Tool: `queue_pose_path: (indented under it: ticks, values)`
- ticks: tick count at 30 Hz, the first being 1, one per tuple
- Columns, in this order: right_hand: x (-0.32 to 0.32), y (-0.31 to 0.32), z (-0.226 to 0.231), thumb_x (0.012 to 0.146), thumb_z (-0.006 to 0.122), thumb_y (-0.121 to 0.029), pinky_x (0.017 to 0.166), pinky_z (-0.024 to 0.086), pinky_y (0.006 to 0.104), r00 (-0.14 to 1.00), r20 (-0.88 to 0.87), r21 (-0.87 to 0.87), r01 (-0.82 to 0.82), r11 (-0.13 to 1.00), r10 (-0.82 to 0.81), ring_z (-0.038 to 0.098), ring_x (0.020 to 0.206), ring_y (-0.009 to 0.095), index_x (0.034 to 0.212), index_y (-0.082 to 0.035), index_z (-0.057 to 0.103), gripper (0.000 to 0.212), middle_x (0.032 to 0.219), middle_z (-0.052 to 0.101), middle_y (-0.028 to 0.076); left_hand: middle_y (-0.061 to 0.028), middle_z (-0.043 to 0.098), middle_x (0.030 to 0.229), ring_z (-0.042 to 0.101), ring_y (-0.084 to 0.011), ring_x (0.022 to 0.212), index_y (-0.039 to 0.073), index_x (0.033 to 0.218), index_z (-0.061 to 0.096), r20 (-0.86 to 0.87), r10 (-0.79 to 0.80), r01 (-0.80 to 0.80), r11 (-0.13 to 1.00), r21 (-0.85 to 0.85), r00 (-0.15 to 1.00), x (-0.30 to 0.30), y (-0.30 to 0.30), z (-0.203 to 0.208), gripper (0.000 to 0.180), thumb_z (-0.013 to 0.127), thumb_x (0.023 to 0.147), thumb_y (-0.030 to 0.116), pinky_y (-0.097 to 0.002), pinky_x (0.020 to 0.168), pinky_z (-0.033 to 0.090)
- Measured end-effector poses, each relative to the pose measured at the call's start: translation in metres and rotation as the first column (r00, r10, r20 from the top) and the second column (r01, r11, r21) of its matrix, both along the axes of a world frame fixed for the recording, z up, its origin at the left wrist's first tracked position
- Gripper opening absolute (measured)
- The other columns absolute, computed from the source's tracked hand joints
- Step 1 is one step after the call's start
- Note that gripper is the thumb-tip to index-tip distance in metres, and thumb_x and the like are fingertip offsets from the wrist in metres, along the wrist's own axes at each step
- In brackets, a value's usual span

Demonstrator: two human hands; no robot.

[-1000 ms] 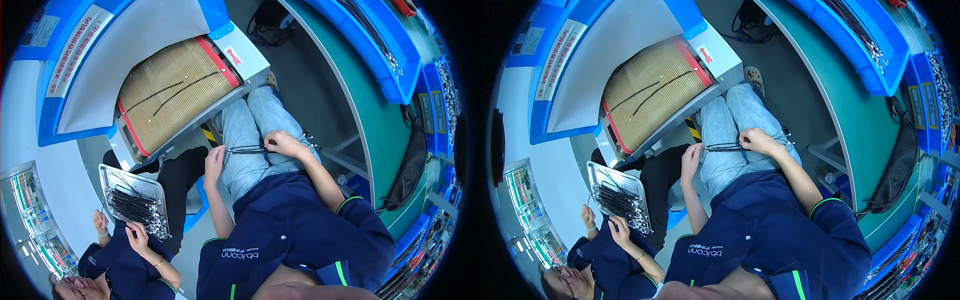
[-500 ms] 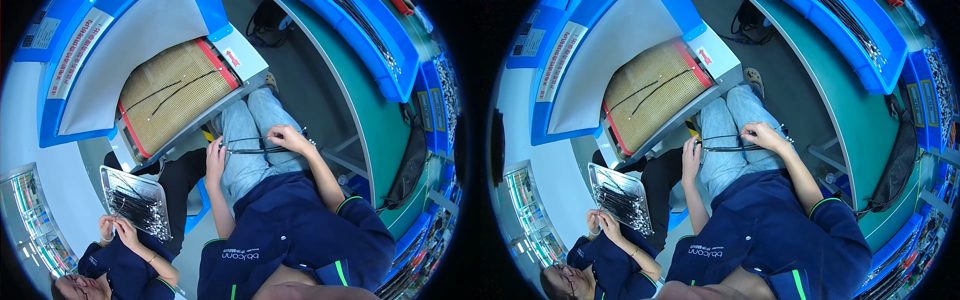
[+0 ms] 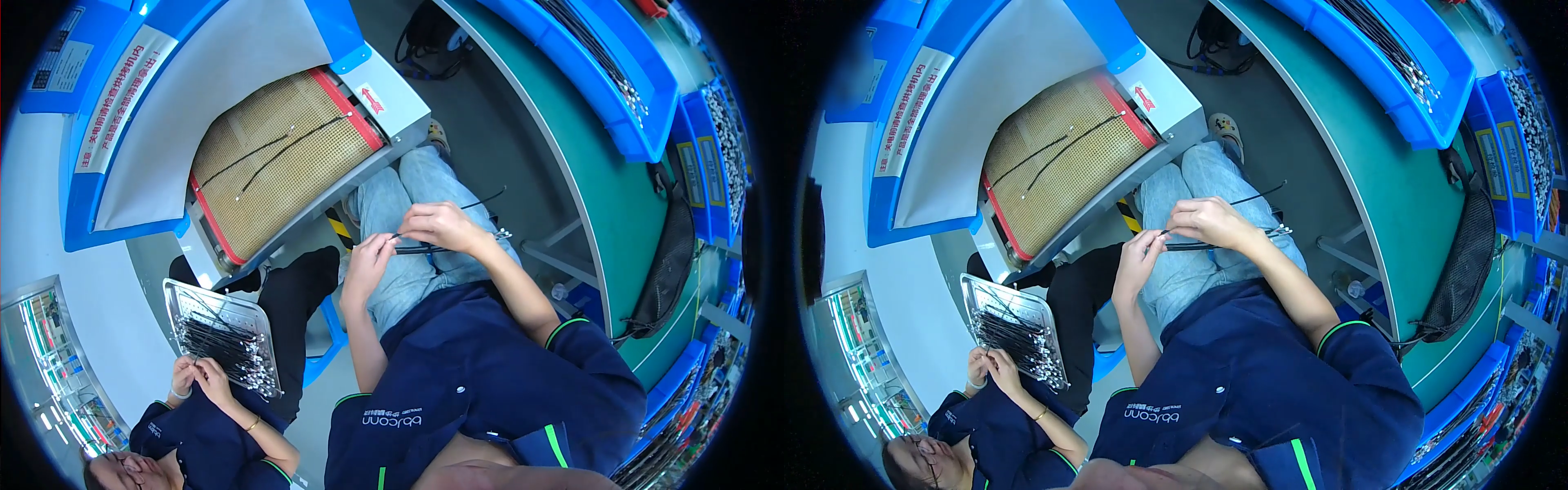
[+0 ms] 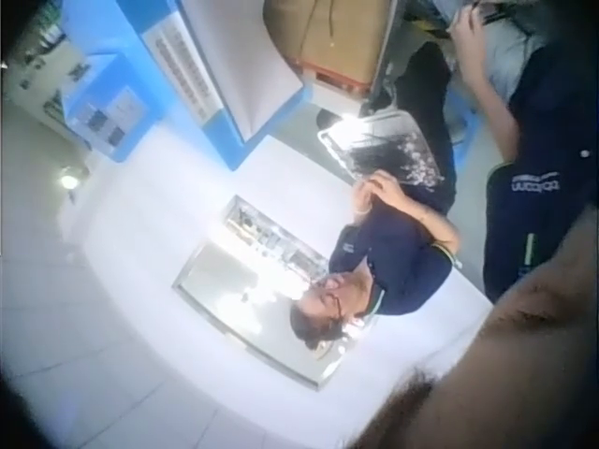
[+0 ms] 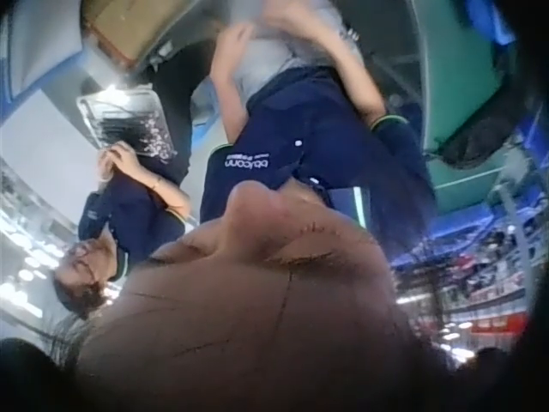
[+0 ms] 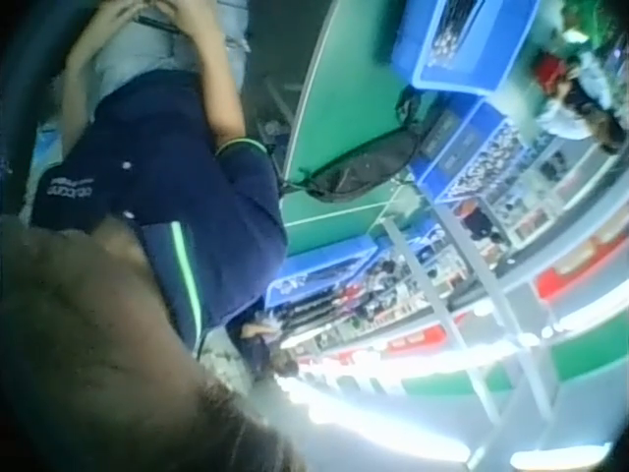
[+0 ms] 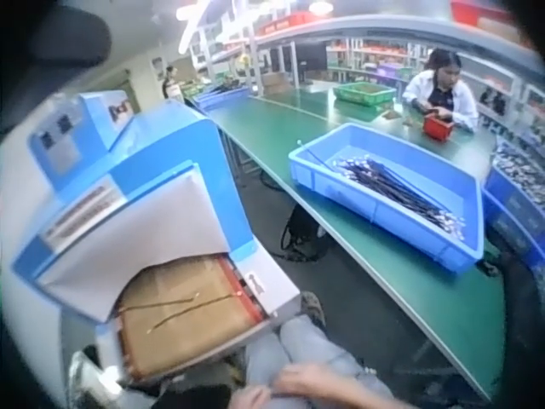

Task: The person assembles small electronic cables and components by hand at a factory workstation.

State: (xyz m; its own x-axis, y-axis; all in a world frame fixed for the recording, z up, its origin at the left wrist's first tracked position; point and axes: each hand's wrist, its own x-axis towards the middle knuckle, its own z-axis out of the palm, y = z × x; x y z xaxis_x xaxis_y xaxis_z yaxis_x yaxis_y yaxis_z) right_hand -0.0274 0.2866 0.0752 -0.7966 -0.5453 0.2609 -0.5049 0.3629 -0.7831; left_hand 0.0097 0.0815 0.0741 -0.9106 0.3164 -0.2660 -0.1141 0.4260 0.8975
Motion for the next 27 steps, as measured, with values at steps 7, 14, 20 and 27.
queue_pose_path:
  ticks: [7,14,20,27]
  values:
    - [0.002,0.007,0.001,0.078,0.067,-0.016,0.059,0.051,0.0343,0.999,-0.038,0.059,0.004,0.998,-0.002,0.063,0.07,0.023,0.085,-0.009,0.065,0.01,0.084,0.062,0.001,-0.0132,0.063,0.084,0.064,-0.021,0.069,-0.003,0.097,0.062,-0.015,-0.047,0.047,0.999,0.017,0.999,-0.004,0.006,0.002,0.018,0.056,0.091,0.013,-0.0311,0.064,0.048]
    - [0.003,0.003,0.0,0.078,0.069,-0.016,0.057,0.05,0.0311,0.999,0.021,0.031,0.03,0.999,-0.031,0.063,0.066,0.021,0.083,-0.009,0.068,0.009,0.082,0.064,0.002,-0.0102,0.063,0.084,0.062,-0.0232,0.074,0.001,0.09,0.065,-0.49,0.02,-0.087,0.99,-0.114,0.871,-0.003,0.009,0.006,0.014,0.069,0.077,0.003,-0.0326,0.066,0.049]
    - [0.004,0.008,0.003,0.077,0.069,-0.014,0.058,0.051,0.0314,0.998,0.052,-0.002,0.044,0.999,-0.044,0.064,0.067,0.022,0.084,-0.008,0.068,0.01,0.083,0.065,0.004,-0.0079,0.063,0.083,0.06,-0.0249,0.074,0.005,0.088,0.064,-0.581,-0.008,-0.087,0.987,-0.136,0.814,-0.002,0.016,0.0,0.015,0.07,0.074,0.003,-0.0351,0.065,0.049]
    - [0.005,0.012,-0.001,0.078,0.069,-0.016,0.058,0.051,0.0325,0.997,0.061,0.005,0.05,0.999,-0.05,0.063,0.068,0.023,0.084,-0.008,0.068,0.01,0.081,0.064,0.004,-0.0055,0.062,0.078,0.061,-0.0232,0.071,0.006,0.082,0.063,-0.639,-0.032,-0.097,0.981,-0.166,0.769,-0.006,0.019,0.0,0.016,0.072,0.069,0.002,-0.0334,0.063,0.049]
